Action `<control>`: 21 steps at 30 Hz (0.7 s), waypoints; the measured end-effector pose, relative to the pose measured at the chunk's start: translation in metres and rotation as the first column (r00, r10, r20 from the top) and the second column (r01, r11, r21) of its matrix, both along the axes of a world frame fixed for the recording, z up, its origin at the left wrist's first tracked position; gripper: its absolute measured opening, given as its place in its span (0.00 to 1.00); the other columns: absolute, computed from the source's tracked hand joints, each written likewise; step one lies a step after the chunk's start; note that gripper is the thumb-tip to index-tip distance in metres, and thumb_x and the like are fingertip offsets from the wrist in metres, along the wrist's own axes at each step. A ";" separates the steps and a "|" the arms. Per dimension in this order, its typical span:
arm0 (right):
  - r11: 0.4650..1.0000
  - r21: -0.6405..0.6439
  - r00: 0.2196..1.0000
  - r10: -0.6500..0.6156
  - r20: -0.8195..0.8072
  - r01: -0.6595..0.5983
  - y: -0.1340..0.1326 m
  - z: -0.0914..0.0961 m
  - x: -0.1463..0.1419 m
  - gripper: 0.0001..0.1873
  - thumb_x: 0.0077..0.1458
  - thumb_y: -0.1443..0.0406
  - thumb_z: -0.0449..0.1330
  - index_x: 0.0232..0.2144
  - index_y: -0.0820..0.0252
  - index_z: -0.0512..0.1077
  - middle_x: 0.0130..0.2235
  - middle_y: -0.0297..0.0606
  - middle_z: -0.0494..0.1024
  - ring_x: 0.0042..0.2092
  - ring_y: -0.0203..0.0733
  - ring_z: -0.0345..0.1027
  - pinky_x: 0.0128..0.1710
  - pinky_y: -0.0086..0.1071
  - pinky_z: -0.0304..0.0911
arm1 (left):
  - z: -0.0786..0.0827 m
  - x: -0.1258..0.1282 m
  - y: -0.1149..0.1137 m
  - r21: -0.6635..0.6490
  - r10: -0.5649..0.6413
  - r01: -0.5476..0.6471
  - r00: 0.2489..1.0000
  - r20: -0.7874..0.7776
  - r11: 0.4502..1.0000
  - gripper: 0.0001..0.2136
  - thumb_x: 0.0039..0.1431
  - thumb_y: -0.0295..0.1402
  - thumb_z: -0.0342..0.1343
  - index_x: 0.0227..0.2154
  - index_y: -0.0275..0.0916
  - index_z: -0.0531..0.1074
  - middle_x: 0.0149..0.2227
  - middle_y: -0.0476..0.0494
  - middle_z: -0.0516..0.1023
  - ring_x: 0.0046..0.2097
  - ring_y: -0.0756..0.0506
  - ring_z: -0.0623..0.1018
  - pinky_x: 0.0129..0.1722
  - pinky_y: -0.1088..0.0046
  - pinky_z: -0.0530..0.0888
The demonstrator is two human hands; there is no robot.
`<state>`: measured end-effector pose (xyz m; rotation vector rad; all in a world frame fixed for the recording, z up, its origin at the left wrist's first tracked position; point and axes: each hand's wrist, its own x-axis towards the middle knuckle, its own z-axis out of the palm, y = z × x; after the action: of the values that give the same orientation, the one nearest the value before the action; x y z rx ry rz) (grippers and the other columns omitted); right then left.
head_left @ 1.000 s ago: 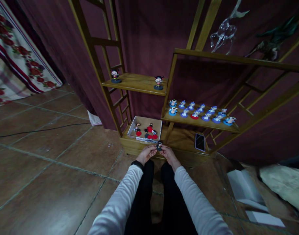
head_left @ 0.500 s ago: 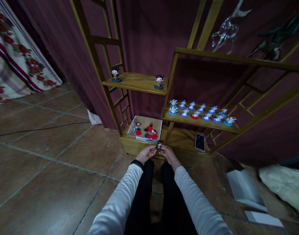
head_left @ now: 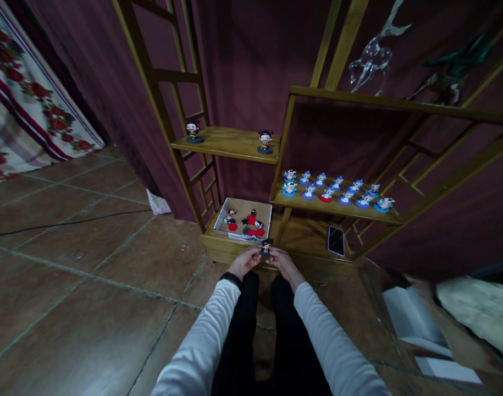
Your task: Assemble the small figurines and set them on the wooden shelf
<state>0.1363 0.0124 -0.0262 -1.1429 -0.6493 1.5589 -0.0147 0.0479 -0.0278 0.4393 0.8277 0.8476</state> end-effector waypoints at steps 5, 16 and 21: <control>1.000 0.011 1.000 -0.012 -0.026 0.012 -0.002 0.002 0.000 0.15 0.38 0.67 0.64 0.34 0.62 0.74 0.24 0.33 0.75 0.22 0.30 0.63 0.35 0.36 0.68 | 0.002 0.000 -0.003 0.054 0.034 -0.032 0.999 -0.039 0.998 0.06 0.47 0.22 0.59 0.31 0.31 0.74 0.22 0.46 0.74 0.21 0.56 0.70 0.22 0.83 0.69; 0.997 0.037 0.996 -0.067 -0.062 0.069 -0.003 0.002 -0.001 0.19 0.38 0.64 0.66 0.36 0.61 0.72 0.24 0.32 0.75 0.26 0.33 0.68 0.41 0.40 0.67 | 0.006 0.005 -0.014 0.350 0.047 0.022 0.981 -0.189 0.936 0.22 0.35 0.22 0.64 0.39 0.34 0.73 0.31 0.44 0.77 0.31 0.51 0.74 0.35 0.76 0.69; 0.999 0.054 0.998 -0.002 -0.058 0.005 -0.006 0.005 0.000 0.21 0.38 0.63 0.66 0.38 0.59 0.71 0.30 0.35 0.77 0.32 0.37 0.71 0.42 0.40 0.66 | 0.006 0.010 -0.016 0.453 0.069 0.049 0.968 -0.240 0.890 0.23 0.32 0.24 0.65 0.39 0.34 0.73 0.31 0.45 0.77 0.32 0.50 0.74 0.39 0.72 0.68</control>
<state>0.1360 0.0062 -0.0213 -1.0541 -0.6461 1.5566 -0.0049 0.0323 -0.0215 0.9770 0.8591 1.0128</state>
